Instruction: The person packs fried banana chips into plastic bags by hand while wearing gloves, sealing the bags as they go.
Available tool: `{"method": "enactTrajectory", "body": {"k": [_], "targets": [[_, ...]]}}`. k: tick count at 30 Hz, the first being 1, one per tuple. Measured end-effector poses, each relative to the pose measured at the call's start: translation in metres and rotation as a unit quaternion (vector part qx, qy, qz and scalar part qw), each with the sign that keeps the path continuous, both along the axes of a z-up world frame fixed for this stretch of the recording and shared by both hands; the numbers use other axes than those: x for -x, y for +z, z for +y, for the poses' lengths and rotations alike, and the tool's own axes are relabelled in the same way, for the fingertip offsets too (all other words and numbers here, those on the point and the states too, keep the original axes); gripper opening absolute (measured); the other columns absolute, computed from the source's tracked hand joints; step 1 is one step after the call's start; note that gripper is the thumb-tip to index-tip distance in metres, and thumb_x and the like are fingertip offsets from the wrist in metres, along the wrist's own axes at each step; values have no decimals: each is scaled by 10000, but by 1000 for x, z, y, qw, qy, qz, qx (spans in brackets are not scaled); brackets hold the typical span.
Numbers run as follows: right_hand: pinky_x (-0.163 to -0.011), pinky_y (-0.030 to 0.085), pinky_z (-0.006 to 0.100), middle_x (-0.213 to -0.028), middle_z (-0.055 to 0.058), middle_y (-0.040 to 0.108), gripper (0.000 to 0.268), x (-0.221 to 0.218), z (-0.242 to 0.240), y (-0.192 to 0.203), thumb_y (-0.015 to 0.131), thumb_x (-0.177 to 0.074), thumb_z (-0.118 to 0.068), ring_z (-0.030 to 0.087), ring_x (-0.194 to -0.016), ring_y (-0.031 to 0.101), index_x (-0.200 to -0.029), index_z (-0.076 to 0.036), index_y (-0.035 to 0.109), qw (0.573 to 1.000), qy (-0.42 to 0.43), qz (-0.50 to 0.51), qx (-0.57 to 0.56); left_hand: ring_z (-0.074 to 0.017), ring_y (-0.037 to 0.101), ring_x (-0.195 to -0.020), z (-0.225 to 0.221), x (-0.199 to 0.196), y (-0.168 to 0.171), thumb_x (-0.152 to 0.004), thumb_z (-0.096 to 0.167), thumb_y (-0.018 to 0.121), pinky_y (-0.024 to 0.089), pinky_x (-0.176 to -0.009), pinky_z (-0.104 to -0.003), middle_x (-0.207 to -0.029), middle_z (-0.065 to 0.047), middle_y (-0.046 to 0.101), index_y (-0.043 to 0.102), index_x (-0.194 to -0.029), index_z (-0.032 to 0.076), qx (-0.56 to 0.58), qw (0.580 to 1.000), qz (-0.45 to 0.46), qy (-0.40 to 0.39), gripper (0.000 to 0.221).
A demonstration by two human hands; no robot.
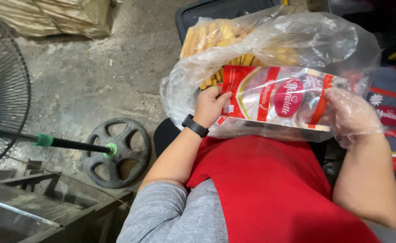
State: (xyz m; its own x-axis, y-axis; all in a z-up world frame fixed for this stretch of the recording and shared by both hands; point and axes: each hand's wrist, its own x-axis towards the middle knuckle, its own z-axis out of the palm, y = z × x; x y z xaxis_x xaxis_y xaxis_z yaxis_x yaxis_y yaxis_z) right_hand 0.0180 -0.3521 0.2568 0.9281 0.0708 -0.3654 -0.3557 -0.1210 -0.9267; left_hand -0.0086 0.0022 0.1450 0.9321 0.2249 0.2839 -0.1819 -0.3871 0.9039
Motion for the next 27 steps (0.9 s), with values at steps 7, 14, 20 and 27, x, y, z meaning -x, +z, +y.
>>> {"method": "enactTrajectory", "body": {"k": [7, 14, 20, 27], "targets": [[-797, 532, 362, -1207, 94, 691, 359, -30, -23, -53, 519, -1095, -292, 225, -981, 666, -1351, -52, 597, 995, 32, -21, -89, -270, 593, -697, 0, -10, 1, -944, 144, 791, 476, -629, -416, -752, -144, 605, 592, -723, 9, -143, 985, -92, 33, 326], [-835, 562, 392, -1194, 83, 695, 379, -31, -15, -54, 469, -1055, -298, 236, -986, 689, -1346, -83, 584, 994, 31, 3, -103, -113, 673, -684, 1, -17, 0, -955, 68, 686, 577, -612, -268, -806, -61, 696, 597, -1010, 9, 218, 975, 16, -28, 121], [-850, 485, 493, -1152, 245, 648, 374, -40, -32, -73, 442, -1154, -236, 407, -967, 636, -1370, 19, 610, 974, 96, -93, 185, -90, 592, -783, 31, -34, -24, -1024, 166, 638, 523, -682, -271, -904, 4, 657, 637, -1047, 71, 262, 948, 143, -109, 98], [-915, 555, 481, -1300, 88, 674, 363, -33, -7, -56, 473, -1070, -267, 271, -1154, 666, -1352, -66, 582, 985, 92, -15, -144, -137, 558, -1021, 60, -34, -53, -1081, 143, 612, 493, -836, -328, -1156, -10, 594, 563, -1321, 110, 373, 911, 77, -159, 247]]}}
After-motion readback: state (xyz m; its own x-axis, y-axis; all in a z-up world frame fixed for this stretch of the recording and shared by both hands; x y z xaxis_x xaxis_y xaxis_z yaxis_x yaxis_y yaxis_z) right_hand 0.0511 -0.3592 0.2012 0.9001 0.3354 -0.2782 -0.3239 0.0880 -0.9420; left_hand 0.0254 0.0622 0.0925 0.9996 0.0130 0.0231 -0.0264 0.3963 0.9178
